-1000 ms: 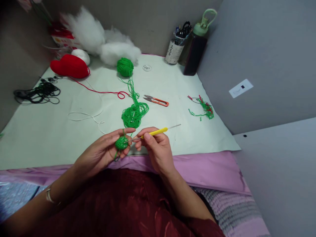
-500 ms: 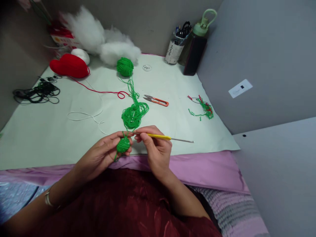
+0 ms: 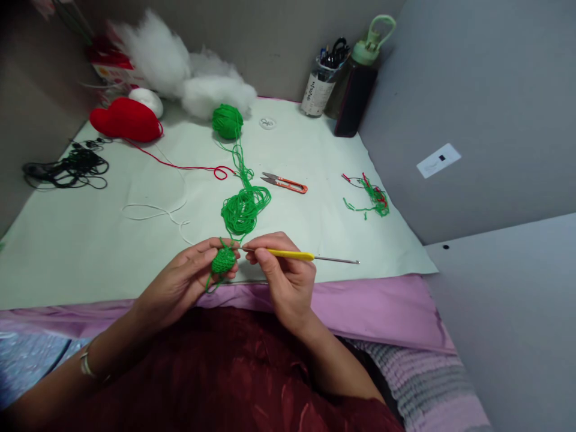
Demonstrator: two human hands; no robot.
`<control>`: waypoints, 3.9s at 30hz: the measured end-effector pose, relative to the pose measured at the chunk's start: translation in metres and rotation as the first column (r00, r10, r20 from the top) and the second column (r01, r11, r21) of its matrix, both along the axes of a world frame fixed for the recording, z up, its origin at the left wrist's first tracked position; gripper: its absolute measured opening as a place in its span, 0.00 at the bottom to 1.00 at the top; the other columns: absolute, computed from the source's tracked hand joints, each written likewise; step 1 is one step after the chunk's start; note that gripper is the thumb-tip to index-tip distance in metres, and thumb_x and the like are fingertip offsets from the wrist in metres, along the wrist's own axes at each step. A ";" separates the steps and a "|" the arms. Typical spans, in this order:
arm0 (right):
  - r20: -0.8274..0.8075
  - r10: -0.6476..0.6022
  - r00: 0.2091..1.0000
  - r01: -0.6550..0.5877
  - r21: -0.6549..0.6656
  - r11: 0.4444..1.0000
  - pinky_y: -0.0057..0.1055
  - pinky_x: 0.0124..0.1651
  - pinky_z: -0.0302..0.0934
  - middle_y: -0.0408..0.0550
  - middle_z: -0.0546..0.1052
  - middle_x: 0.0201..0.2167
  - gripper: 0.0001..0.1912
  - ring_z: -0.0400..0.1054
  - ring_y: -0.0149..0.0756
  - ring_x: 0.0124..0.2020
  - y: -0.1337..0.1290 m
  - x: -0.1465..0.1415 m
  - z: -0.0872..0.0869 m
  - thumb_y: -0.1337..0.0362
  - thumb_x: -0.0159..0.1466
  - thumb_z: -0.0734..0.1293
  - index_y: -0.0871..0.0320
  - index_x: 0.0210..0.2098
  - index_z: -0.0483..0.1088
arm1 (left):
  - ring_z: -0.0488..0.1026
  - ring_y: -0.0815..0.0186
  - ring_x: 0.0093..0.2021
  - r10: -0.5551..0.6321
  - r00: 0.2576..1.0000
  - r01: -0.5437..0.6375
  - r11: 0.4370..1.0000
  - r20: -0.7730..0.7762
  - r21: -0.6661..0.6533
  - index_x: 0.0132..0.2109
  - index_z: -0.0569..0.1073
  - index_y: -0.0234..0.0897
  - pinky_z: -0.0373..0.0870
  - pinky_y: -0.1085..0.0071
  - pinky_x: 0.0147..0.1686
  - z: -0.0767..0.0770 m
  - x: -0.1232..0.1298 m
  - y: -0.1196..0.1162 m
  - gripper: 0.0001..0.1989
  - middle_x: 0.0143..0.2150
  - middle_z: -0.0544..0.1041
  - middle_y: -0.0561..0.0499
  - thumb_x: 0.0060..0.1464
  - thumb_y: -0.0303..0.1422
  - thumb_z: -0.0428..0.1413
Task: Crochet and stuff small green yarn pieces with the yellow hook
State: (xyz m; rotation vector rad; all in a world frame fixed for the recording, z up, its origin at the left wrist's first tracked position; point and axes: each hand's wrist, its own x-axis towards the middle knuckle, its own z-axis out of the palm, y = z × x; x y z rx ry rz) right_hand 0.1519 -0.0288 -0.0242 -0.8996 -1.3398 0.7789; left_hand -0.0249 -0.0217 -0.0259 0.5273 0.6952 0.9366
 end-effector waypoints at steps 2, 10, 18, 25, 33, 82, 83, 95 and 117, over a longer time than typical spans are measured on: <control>0.010 0.015 1.000 -0.015 0.008 1.000 0.32 0.36 0.72 0.45 0.80 0.36 0.09 0.75 0.32 0.33 0.000 0.000 0.000 0.69 0.72 0.66 0.54 0.43 0.80 | 0.78 0.68 0.37 0.002 1.000 -0.002 1.000 -0.005 0.007 0.46 0.82 0.33 0.75 0.73 0.43 0.001 0.000 0.000 0.10 0.38 0.82 0.47 0.61 0.35 0.65; 0.035 -0.016 0.999 0.017 -0.019 1.000 0.33 0.37 0.71 0.45 0.80 0.35 0.09 0.74 0.33 0.34 -0.002 0.001 0.001 0.69 0.71 0.67 0.53 0.42 0.81 | 0.78 0.70 0.38 -0.003 0.998 0.004 1.000 -0.058 0.024 0.47 0.83 0.36 0.74 0.75 0.45 -0.001 -0.001 0.000 0.09 0.39 0.82 0.50 0.61 0.35 0.65; 0.004 -0.004 1.000 0.004 -0.013 1.000 0.32 0.37 0.71 0.45 0.80 0.36 0.10 0.74 0.32 0.34 -0.002 0.001 0.001 0.70 0.72 0.67 0.52 0.43 0.81 | 0.79 0.70 0.37 -0.014 1.000 0.014 0.999 -0.015 0.034 0.45 0.83 0.36 0.75 0.76 0.43 -0.001 -0.001 0.001 0.09 0.38 0.82 0.49 0.61 0.36 0.65; -0.015 0.017 1.000 -0.018 -0.027 0.999 0.32 0.38 0.71 0.44 0.80 0.36 0.10 0.74 0.31 0.35 -0.001 0.001 0.000 0.70 0.72 0.67 0.52 0.43 0.81 | 0.78 0.69 0.37 -0.019 1.000 0.020 0.999 -0.012 0.043 0.46 0.84 0.36 0.76 0.76 0.41 -0.002 -0.001 0.001 0.11 0.39 0.82 0.49 0.60 0.37 0.66; -0.037 0.045 0.998 -0.047 -0.053 0.997 0.32 0.38 0.71 0.44 0.80 0.37 0.10 0.75 0.31 0.35 -0.002 0.002 -0.001 0.69 0.72 0.67 0.52 0.43 0.81 | 0.76 0.70 0.37 -0.022 0.999 0.025 0.997 -0.035 0.075 0.46 0.85 0.36 0.74 0.77 0.41 0.001 -0.002 0.001 0.10 0.39 0.82 0.48 0.62 0.37 0.64; -0.053 0.026 0.998 -0.027 -0.026 0.999 0.34 0.34 0.71 0.46 0.80 0.34 0.08 0.73 0.33 0.32 -0.003 0.001 -0.002 0.65 0.72 0.67 0.52 0.41 0.81 | 0.72 0.69 0.43 0.022 0.950 0.071 0.957 -0.312 0.283 0.68 0.70 0.49 0.71 0.73 0.46 -0.002 -0.012 0.004 0.37 0.47 0.74 0.52 0.53 0.29 0.70; -0.050 0.025 0.998 -0.026 -0.029 0.999 0.34 0.34 0.71 0.46 0.80 0.34 0.08 0.73 0.34 0.32 -0.003 0.001 -0.003 0.65 0.72 0.67 0.52 0.41 0.81 | 0.72 0.68 0.42 0.025 0.949 0.069 0.957 -0.315 0.283 0.68 0.70 0.49 0.71 0.73 0.45 -0.001 -0.012 0.004 0.38 0.46 0.74 0.51 0.53 0.29 0.70; -0.065 0.028 0.997 -0.032 -0.056 0.998 0.33 0.34 0.70 0.46 0.81 0.34 0.08 0.73 0.33 0.32 -0.003 0.005 -0.005 0.64 0.71 0.68 0.53 0.40 0.81 | 0.72 0.66 0.43 -0.003 0.944 0.104 0.952 -0.330 0.287 0.61 0.76 0.45 0.70 0.72 0.42 -0.003 -0.014 0.003 0.21 0.48 0.77 0.48 0.62 0.36 0.64; -0.086 0.053 0.995 -0.061 -0.098 0.993 0.33 0.36 0.71 0.45 0.80 0.35 0.08 0.74 0.32 0.32 -0.002 0.001 -0.006 0.64 0.72 0.68 0.53 0.40 0.80 | 0.74 0.66 0.33 -0.035 0.972 0.086 0.973 -0.232 0.215 0.46 0.81 0.38 0.69 0.70 0.35 -0.002 -0.010 0.000 0.10 0.38 0.79 0.49 0.64 0.38 0.61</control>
